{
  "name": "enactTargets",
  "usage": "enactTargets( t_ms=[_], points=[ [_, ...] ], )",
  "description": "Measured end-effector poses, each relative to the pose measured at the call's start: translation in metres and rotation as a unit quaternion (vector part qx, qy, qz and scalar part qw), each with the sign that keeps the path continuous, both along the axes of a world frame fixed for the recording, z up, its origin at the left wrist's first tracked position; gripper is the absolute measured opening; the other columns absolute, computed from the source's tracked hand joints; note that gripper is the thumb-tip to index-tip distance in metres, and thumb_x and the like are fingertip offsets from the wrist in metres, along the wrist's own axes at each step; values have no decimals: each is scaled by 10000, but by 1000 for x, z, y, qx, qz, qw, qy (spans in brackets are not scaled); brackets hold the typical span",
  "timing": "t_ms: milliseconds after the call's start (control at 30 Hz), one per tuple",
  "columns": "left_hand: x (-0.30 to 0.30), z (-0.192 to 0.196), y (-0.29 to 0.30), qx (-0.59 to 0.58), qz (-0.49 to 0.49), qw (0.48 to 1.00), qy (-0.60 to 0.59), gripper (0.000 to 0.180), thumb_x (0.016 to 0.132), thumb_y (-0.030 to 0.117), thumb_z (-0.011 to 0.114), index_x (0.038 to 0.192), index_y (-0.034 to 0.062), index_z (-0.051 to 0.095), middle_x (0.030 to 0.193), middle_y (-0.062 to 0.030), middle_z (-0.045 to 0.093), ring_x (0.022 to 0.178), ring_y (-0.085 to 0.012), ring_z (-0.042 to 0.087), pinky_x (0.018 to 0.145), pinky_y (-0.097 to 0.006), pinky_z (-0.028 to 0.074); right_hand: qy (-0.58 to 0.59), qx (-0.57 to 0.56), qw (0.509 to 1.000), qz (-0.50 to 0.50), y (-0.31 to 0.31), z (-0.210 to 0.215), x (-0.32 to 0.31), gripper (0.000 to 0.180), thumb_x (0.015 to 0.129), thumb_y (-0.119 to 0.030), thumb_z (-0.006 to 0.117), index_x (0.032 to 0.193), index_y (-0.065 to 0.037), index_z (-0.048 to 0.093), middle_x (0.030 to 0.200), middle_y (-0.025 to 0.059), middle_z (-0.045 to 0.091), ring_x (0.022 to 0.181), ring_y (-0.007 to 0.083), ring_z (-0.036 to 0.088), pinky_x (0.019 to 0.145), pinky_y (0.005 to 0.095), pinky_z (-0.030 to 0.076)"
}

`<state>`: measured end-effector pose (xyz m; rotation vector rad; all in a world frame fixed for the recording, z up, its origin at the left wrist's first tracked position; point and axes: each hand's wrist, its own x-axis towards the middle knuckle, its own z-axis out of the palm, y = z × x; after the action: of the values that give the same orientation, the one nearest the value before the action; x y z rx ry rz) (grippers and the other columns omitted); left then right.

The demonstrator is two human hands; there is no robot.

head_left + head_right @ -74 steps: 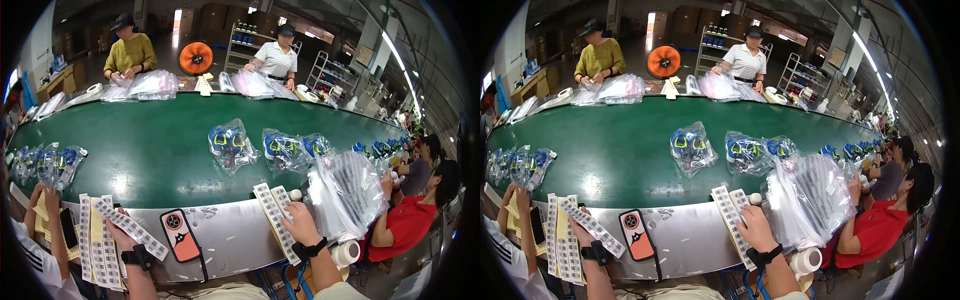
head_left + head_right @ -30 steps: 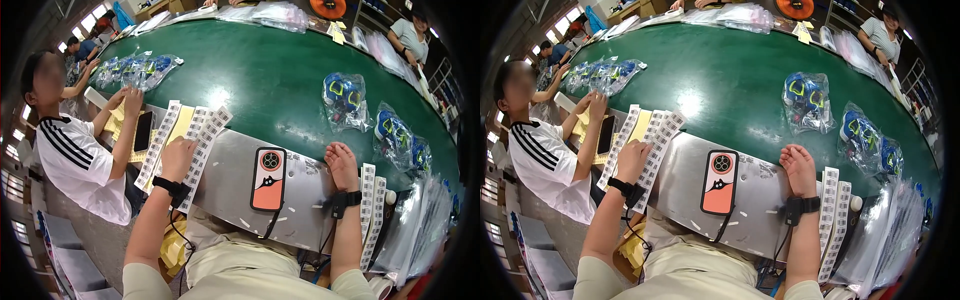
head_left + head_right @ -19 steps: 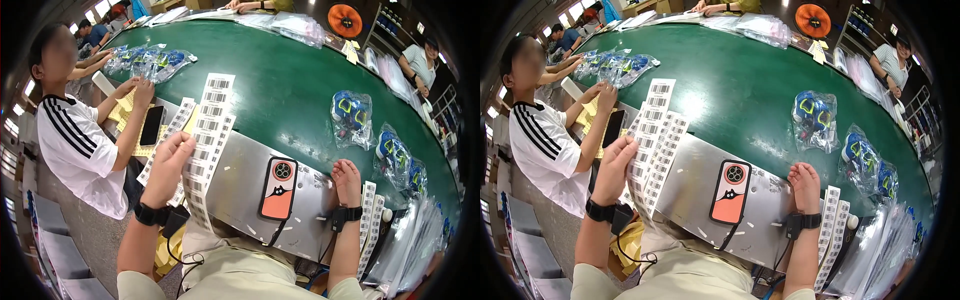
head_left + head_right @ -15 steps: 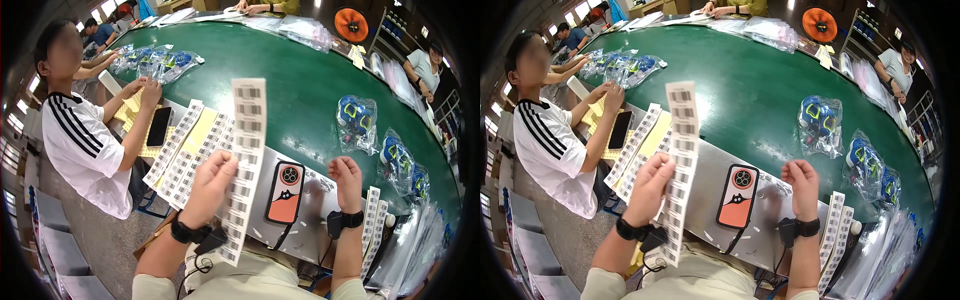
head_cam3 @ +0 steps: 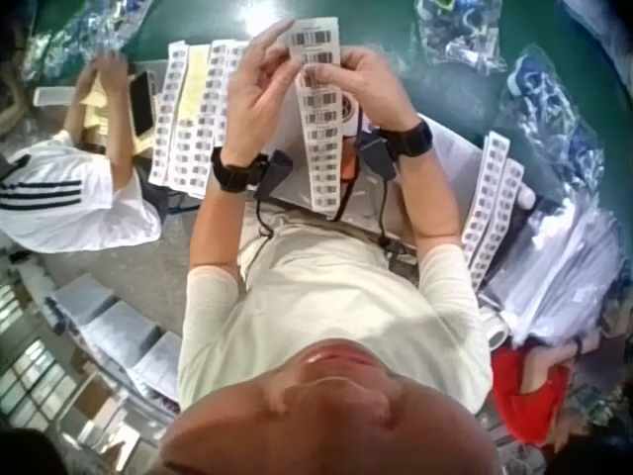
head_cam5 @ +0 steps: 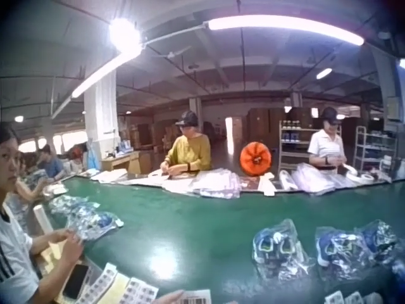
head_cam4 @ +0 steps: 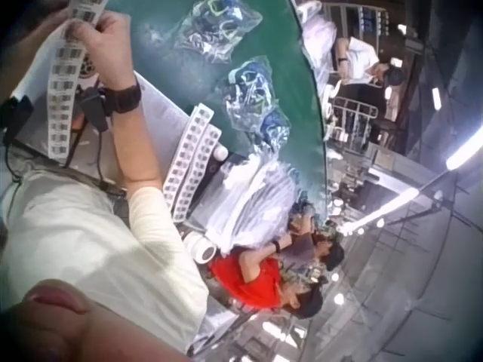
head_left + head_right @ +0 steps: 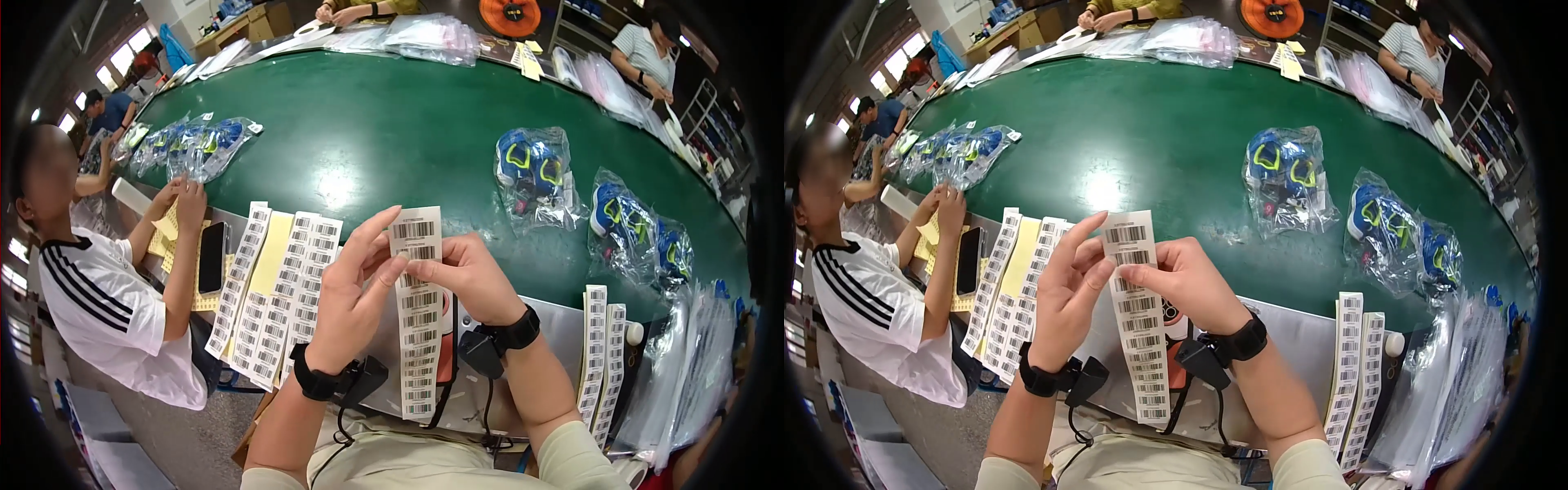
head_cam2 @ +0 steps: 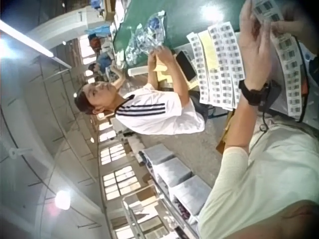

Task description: Apply labels to bagged shoes on an assembly line.

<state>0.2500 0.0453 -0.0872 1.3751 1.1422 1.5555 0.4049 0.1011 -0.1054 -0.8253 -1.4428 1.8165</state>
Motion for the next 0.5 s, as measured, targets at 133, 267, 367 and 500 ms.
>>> enactTargets(
  t_ms=[133, 267, 367, 500],
  points=[
    [-3, 1, 25, -62, -31, 998, -1, 242, 922, 34, 576, 1154, -24, 615, 912, -20, 637, 819, -57, 566, 730, -202, 456, -31, -8, 999, 5, 7, -1, 4, 220, 857, -186, 671, 858, 33, 693, 729, 28, 664, 626, 54, 581, 537, 247, 472],
    [0, -9, 43, -100, -52, 992, -63, 269, 896, 28, 608, 1157, -37, 605, 881, -32, 670, 797, -61, 587, 734, -204, 460, -45, 25, 999, 12, 19, -2, 12, 205, 840, -154, 675, 867, 49, 667, 733, 44, 647, 629, 89, 593, 548, 257, 473],
    [12, -21, 58, -88, -60, 991, -80, 269, 895, 26, 607, 1156, -39, 604, 906, -48, 680, 804, -59, 593, 733, -201, 459, 59, 106, 965, -232, 24, -12, 15, 173, 831, -103, 678, 925, 39, 651, 815, 58, 634, 693, 109, 601, 582, 261, 476],
    [21, -36, 73, -118, -119, 985, -51, 248, 887, 4, 609, 1131, -43, 608, 894, -37, 674, 791, -48, 582, 713, -188, 452, -23, 201, 936, -287, 32, -13, 36, 125, 835, -54, 657, 939, 13, 642, 851, 63, 619, 732, 116, 588, 604, 254, 466]
  ],
)
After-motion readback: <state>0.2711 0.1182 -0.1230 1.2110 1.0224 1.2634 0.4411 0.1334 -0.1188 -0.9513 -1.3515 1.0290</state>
